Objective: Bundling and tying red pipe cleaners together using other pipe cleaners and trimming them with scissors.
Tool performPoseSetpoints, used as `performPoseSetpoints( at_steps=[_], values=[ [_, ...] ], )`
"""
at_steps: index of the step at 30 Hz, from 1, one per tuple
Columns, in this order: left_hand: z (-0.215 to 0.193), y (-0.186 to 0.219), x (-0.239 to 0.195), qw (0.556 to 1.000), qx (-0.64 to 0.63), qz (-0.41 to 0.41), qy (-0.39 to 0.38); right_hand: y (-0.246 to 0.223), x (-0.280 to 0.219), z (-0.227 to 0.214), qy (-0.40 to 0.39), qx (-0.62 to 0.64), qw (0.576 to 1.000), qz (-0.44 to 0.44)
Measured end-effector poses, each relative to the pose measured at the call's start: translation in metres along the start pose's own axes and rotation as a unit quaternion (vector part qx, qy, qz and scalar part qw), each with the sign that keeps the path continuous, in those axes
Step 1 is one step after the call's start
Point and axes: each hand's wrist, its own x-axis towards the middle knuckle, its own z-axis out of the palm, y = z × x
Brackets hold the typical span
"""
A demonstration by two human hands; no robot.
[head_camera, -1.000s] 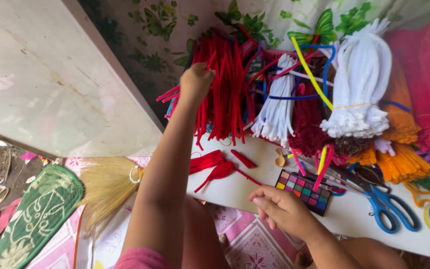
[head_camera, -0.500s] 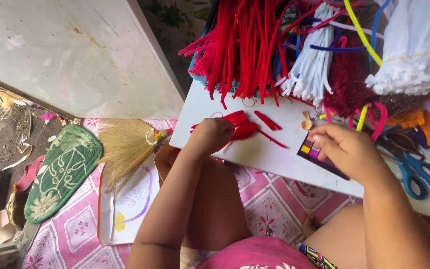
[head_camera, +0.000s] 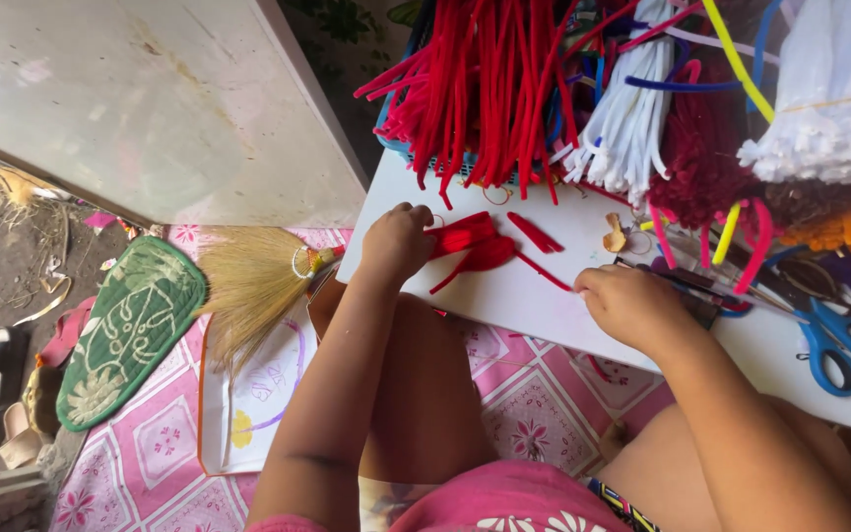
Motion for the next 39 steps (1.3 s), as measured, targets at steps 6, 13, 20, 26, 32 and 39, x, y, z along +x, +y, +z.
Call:
performPoseSetpoints(
  at_steps=[6, 13, 20, 26, 32, 39],
  values=[
    [-0.004, 0.009, -0.012, 0.998, -0.016, 0.066, 0.010, -0.003, 0.026, 0.041, 0.080, -0.029, 0.996, 0.016],
    [0.029, 0.004, -0.007, 0.990, -0.036, 0.134, -0.025, -0.008, 0.033, 0.051, 0.161, -0.030, 0.986, -0.016],
    [0.031, -0.008, -0.001, 0.997, -0.001, 0.056, -0.057, -0.005, 0.013, 0.023, 0.100, -0.016, 0.994, 0.028],
    [0.033, 0.028, -0.014, 0.989, 0.011, 0.130, -0.067, -0.011, 0.016, 0.020, 0.062, 0.021, 0.997, 0.027],
    [0.069, 0.013, 0.001, 0.981, 0.110, 0.152, -0.043, -0.005, 0.015, 0.015, 0.021, 0.014, 0.998, 0.057],
    [0.005, 0.015, -0.009, 0.994, -0.074, 0.075, -0.004, -0.009, 0.018, 0.019, -0.020, -0.041, 0.999, 0.019]
  ],
)
